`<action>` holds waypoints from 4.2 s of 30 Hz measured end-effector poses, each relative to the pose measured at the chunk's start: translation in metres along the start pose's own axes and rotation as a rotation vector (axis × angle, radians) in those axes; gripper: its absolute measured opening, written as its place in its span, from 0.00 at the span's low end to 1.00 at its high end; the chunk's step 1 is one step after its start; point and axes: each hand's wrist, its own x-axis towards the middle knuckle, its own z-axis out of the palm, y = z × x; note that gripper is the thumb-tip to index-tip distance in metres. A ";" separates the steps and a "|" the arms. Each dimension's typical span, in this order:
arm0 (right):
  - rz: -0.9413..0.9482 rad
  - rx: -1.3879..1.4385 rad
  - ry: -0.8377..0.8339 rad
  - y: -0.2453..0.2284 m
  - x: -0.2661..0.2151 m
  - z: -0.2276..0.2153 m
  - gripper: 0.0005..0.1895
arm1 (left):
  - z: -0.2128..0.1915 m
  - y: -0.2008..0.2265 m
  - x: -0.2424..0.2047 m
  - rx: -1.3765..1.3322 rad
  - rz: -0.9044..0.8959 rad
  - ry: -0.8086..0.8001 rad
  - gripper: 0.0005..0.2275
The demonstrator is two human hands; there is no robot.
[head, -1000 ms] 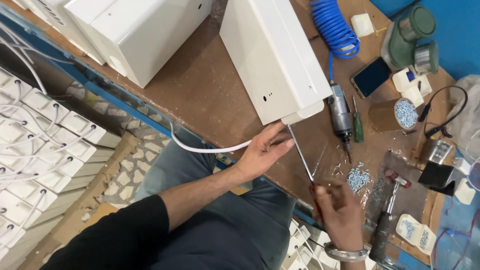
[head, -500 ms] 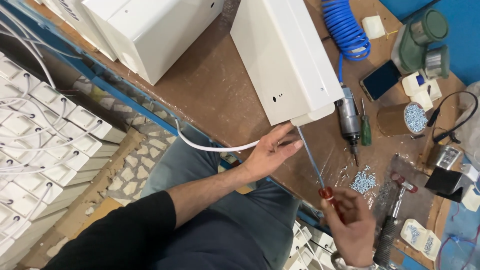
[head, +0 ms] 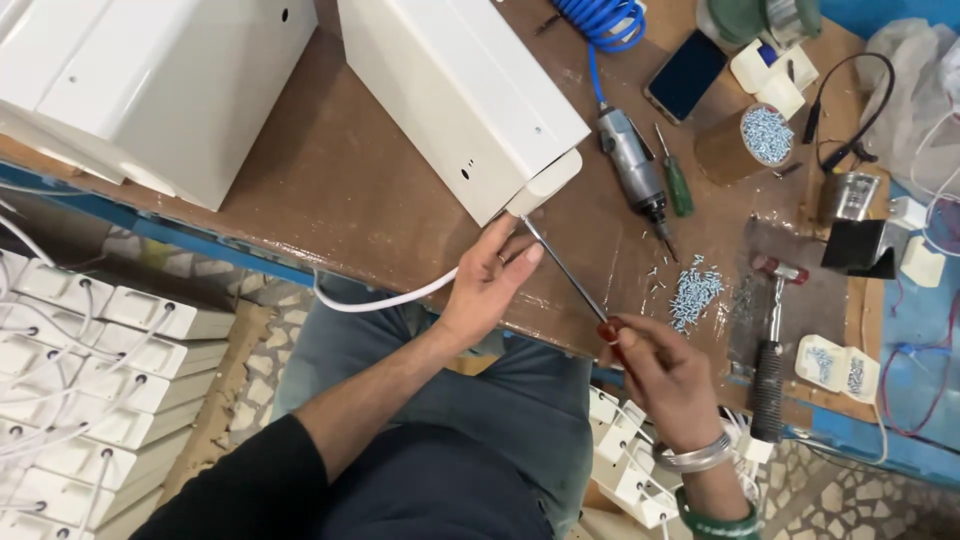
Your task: The person holds a white plastic enclosure on the workbench and drives screws into its side using a red-handled screwdriver, steadying the box with the other hand. They reposition the enclosure and continue screwing, then pick up a pneumatic screwdriver to drive a screw into the enclosure.
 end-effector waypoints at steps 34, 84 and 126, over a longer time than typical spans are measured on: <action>0.297 0.700 0.215 0.039 -0.012 -0.031 0.23 | 0.015 0.009 0.015 -0.168 -0.140 0.286 0.15; 0.229 0.018 0.316 0.067 -0.044 -0.033 0.19 | 0.009 0.025 0.002 -0.222 -0.470 0.153 0.15; -0.576 -0.665 0.630 -0.003 -0.009 0.060 0.11 | 0.060 0.049 -0.032 -0.020 -0.650 0.028 0.12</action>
